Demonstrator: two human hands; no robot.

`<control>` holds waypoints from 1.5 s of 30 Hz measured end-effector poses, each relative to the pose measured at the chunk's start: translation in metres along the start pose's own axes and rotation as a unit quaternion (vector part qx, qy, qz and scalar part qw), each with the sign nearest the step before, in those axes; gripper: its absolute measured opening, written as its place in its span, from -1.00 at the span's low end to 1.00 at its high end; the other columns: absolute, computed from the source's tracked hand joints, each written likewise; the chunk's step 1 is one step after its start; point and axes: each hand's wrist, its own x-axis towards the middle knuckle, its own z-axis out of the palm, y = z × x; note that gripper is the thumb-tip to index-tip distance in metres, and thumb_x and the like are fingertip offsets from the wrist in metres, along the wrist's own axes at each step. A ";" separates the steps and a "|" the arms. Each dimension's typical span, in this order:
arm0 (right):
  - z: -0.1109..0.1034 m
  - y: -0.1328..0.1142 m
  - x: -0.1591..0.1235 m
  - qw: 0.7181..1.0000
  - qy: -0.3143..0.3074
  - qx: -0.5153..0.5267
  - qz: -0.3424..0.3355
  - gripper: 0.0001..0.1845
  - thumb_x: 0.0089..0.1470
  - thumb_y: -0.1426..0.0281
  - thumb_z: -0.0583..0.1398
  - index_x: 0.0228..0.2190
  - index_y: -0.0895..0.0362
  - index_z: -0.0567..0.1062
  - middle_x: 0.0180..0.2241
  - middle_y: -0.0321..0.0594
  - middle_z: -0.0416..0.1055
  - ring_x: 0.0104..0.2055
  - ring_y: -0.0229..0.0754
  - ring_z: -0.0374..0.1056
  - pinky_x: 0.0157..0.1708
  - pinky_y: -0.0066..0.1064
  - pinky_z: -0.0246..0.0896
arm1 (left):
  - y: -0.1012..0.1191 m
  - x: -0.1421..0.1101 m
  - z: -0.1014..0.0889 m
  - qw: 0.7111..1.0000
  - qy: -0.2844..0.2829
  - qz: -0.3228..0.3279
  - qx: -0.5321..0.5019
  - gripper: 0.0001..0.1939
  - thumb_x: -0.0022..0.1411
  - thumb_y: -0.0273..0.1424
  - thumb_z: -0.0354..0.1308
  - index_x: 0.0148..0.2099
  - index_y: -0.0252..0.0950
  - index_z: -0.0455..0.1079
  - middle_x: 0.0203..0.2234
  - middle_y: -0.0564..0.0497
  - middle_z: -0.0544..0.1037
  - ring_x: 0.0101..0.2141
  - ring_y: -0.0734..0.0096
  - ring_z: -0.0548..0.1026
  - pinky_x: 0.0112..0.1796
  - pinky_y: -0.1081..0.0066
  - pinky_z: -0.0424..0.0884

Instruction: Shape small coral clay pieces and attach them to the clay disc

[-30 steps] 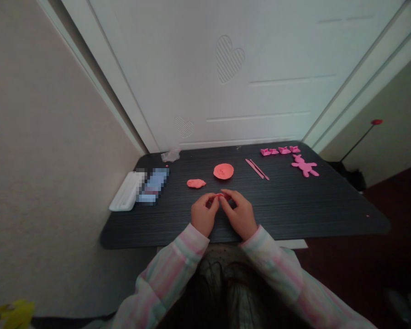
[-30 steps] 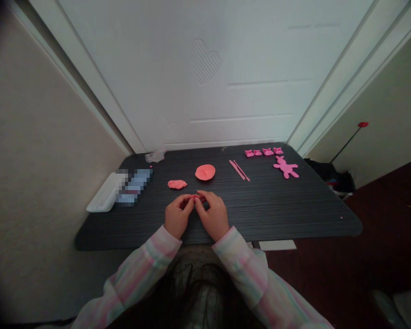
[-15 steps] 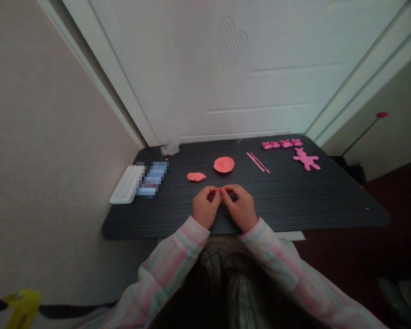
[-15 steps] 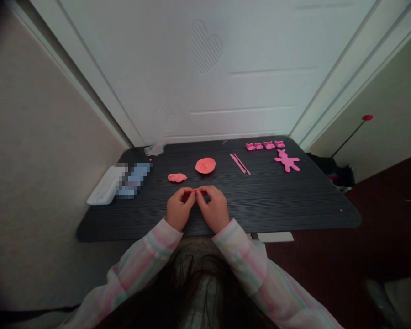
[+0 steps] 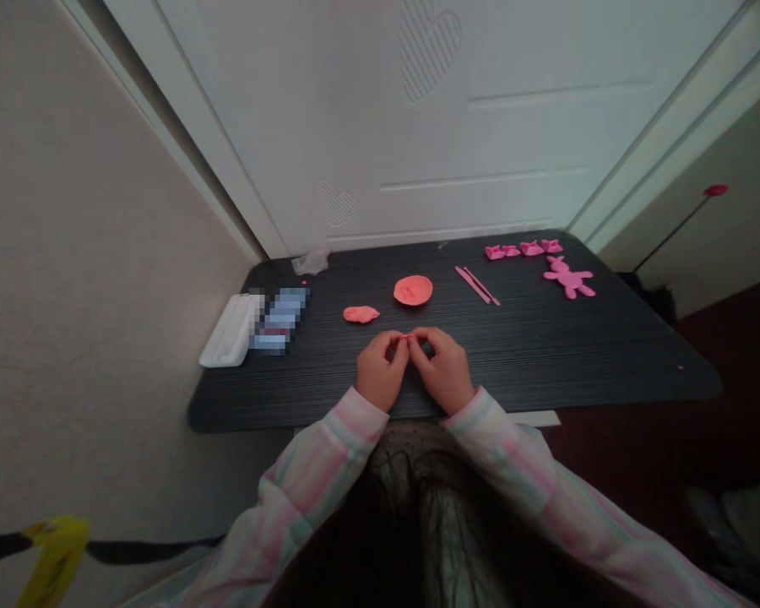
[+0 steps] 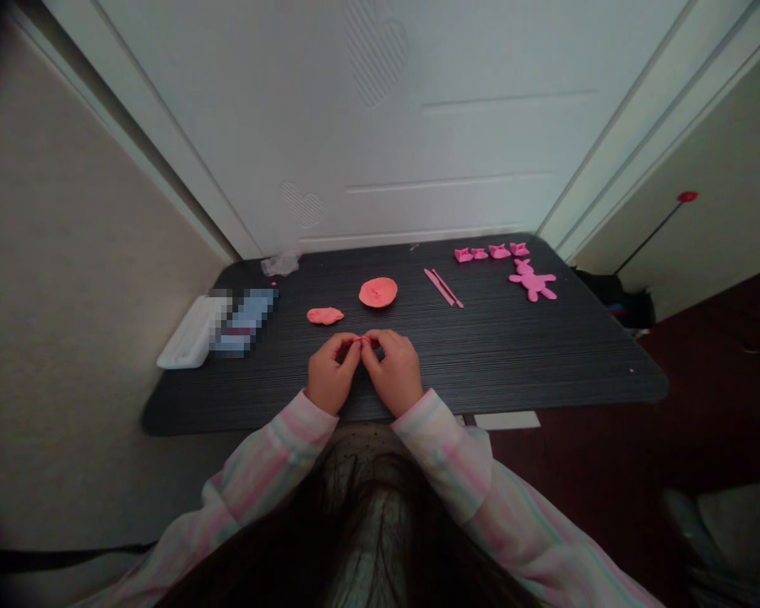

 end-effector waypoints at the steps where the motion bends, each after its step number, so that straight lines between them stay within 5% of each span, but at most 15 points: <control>1: 0.000 0.000 0.000 1.000 0.000 -0.001 0.001 -0.84 -0.01 0.38 0.05 -0.45 0.15 0.41 -0.46 -0.19 0.41 -0.38 -0.17 0.30 -0.33 -0.34 0.16 | 0.000 0.000 0.000 1.000 -0.003 0.000 -0.001 -0.86 0.09 -0.39 0.00 -0.36 -0.31 0.35 -0.47 0.01 0.48 -0.46 0.49 0.40 -0.39 0.50 0.30; 20: -0.003 -0.003 -0.001 0.998 -0.018 0.061 -0.023 -0.76 -0.01 0.46 0.03 -0.27 0.13 0.41 -0.35 -0.18 0.43 -0.31 -0.23 0.34 -0.28 -0.38 0.23 | -0.004 0.002 -0.001 0.994 0.017 -0.044 -0.099 -0.88 0.07 -0.40 0.03 -0.36 -0.31 0.37 -0.47 0.03 0.52 -0.42 0.49 0.46 -0.33 0.48 0.35; 39: -0.001 -0.001 -0.001 0.999 0.008 0.046 0.019 -0.85 -0.03 0.38 0.08 -0.49 0.15 0.43 -0.53 -0.24 0.39 -0.48 -0.25 0.29 -0.45 -0.44 0.17 | -0.004 -0.001 0.001 0.992 0.044 -0.025 -0.115 -0.85 0.02 -0.37 0.10 -0.32 -0.31 0.35 -0.44 0.02 0.52 -0.42 0.48 0.47 -0.35 0.49 0.38; 45: -0.003 -0.004 -0.001 0.998 0.009 0.064 0.018 -0.86 -0.04 0.40 0.10 -0.41 0.17 0.42 -0.47 -0.23 0.42 -0.43 -0.26 0.31 -0.39 -0.45 0.19 | -0.006 -0.001 0.002 0.990 0.059 -0.034 -0.125 -0.88 0.01 -0.36 0.10 -0.39 -0.31 0.35 -0.50 0.04 0.49 -0.46 0.50 0.45 -0.37 0.49 0.38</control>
